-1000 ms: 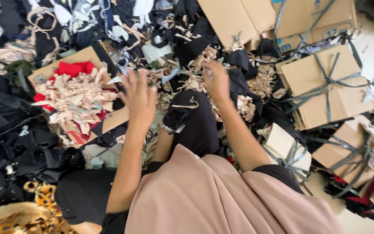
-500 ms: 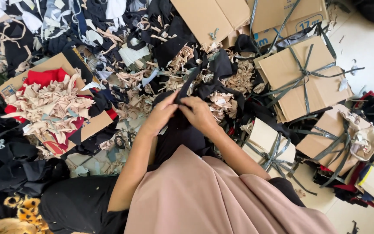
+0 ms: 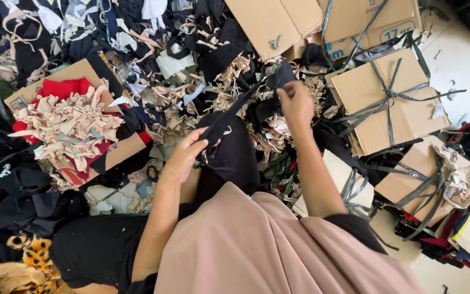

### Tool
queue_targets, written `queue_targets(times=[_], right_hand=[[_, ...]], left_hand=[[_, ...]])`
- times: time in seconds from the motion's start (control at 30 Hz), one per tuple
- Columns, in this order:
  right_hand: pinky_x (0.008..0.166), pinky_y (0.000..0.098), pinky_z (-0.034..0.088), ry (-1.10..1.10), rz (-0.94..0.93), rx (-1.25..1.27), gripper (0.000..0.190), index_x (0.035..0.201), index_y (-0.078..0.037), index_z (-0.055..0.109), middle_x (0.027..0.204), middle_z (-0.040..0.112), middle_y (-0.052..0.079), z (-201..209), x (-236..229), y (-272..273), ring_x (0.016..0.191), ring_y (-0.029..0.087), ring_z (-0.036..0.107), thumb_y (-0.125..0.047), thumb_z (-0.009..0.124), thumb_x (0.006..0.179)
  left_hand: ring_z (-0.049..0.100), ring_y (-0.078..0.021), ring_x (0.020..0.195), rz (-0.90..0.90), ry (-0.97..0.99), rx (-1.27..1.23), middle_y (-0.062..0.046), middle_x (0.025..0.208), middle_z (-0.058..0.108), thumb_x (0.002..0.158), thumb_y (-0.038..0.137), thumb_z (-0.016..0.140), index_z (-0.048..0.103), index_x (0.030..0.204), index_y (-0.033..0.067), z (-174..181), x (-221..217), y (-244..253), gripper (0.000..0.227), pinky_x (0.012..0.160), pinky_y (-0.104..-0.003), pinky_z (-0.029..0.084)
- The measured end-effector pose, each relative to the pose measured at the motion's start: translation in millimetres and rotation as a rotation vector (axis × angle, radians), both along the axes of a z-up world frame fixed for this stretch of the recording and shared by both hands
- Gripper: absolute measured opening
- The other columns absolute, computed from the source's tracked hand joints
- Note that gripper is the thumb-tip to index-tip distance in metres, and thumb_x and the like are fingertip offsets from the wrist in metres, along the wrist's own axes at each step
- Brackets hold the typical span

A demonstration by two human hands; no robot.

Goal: The person sits on the floor and packs various fabric scraps and cardboard pieces into a small cardboard box. They layer black, red, and beige fabric pieces, then cover the contents with a cardboard lid and secure the package with a plastic strap.

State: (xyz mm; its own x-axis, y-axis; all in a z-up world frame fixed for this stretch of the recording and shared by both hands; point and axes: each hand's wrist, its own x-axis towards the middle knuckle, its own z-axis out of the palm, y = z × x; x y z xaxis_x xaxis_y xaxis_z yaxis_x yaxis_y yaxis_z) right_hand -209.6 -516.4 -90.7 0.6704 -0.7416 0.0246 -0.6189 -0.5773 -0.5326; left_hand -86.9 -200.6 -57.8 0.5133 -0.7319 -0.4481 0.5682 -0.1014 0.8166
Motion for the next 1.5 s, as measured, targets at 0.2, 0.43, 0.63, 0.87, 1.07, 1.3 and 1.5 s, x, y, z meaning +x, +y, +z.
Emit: queue_targets(times=[0.2, 0.43, 0.63, 0.87, 1.07, 1.3, 1.5], right_hand=[[0.094, 0.0548, 0.046, 0.243, -0.092, -0.288, 0.018, 0.097, -0.03, 0.073, 0.099, 0.063, -0.003, -62.4, 15.5, -73.7, 0.105, 0.026, 0.062, -0.047, 0.067, 0.095], [0.083, 0.0324, 0.059, -0.582, -0.045, 0.732, 0.012, 0.09, -0.016, 0.065, 0.09, 0.068, -0.002, 111.1, 38.1, -11.2, 0.09, 0.014, 0.067, -0.023, 0.061, 0.098], [0.094, 0.0454, 0.056, -0.434, 0.499, 0.461, 0.018, 0.115, -0.004, 0.067, 0.107, 0.068, 0.015, 138.8, 69.8, 65.7, 0.106, 0.028, 0.066, -0.017, 0.062, 0.103], [0.103, 0.0558, 0.049, -0.361, 0.898, 0.431, 0.025, 0.123, 0.001, 0.068, 0.118, 0.07, 0.027, 154.8, 84.4, 175.6, 0.117, 0.045, 0.064, -0.012, 0.06, 0.103], [0.107, 0.0606, 0.045, -0.033, 0.852, 0.294, 0.07, 0.151, -0.011, 0.048, 0.126, 0.07, 0.023, 130.2, 82.2, 155.5, 0.124, 0.046, 0.06, -0.005, 0.076, 0.087], [0.099, 0.0458, 0.052, 0.18, 0.566, -0.237, 0.037, 0.111, -0.029, 0.076, 0.122, 0.071, 0.001, -0.5, 85.8, 21.5, 0.121, 0.028, 0.064, -0.008, 0.072, 0.08], [0.086, 0.0452, 0.058, 0.231, 0.301, -0.097, 0.026, 0.111, -0.039, 0.076, 0.103, 0.074, -0.003, 65.9, 91.8, -12.5, 0.096, 0.028, 0.073, -0.025, 0.065, 0.091]], left_hand=[[0.069, -0.0128, 0.102, 0.107, -0.089, -0.105, -0.007, 0.115, 0.072, 0.096, 0.006, 0.061, 0.065, 0.135, 0.0067, 30.8, 7.6, 10.5, 0.039, 0.083, -0.025, 0.059], [0.064, -0.0157, 0.103, 0.25, -0.148, -0.133, -0.008, 0.112, 0.067, 0.096, 0.005, 0.063, 0.069, 0.127, 0.0064, 46.6, 14.2, 20.7, 0.032, 0.093, -0.032, 0.058], [0.064, -0.0124, 0.104, 0.24, -0.192, -0.213, -0.006, 0.113, 0.069, 0.098, 0.007, 0.062, 0.069, 0.127, 0.0058, 73.9, 17.2, 9.0, 0.03, 0.098, -0.031, 0.056], [0.062, -0.0097, 0.105, 0.262, -0.305, -0.142, -0.005, 0.115, 0.071, 0.1, 0.012, 0.066, 0.071, 0.122, 0.0057, 39.5, 20.8, 33.4, 0.023, 0.097, -0.034, 0.055], [0.061, -0.0126, 0.115, 0.332, -0.287, -0.166, -0.007, 0.12, 0.07, 0.1, 0.008, 0.064, 0.069, 0.127, 0.005, 27.7, 14.4, 45.9, 0.028, 0.105, -0.038, 0.052], [0.06, -0.0086, 0.112, 0.382, -0.308, -0.18, -0.003, 0.117, 0.07, 0.102, 0.008, 0.063, 0.07, 0.124, 0.0063, 47.9, 26.6, 53.7, 0.024, 0.107, -0.033, 0.05], [0.058, -0.0095, 0.116, 0.443, -0.36, -0.193, -0.006, 0.12, 0.067, 0.104, 0.005, 0.057, 0.067, 0.128, 0.004, 74.7, 31.4, 63.0, 0.026, 0.11, -0.036, 0.048]])
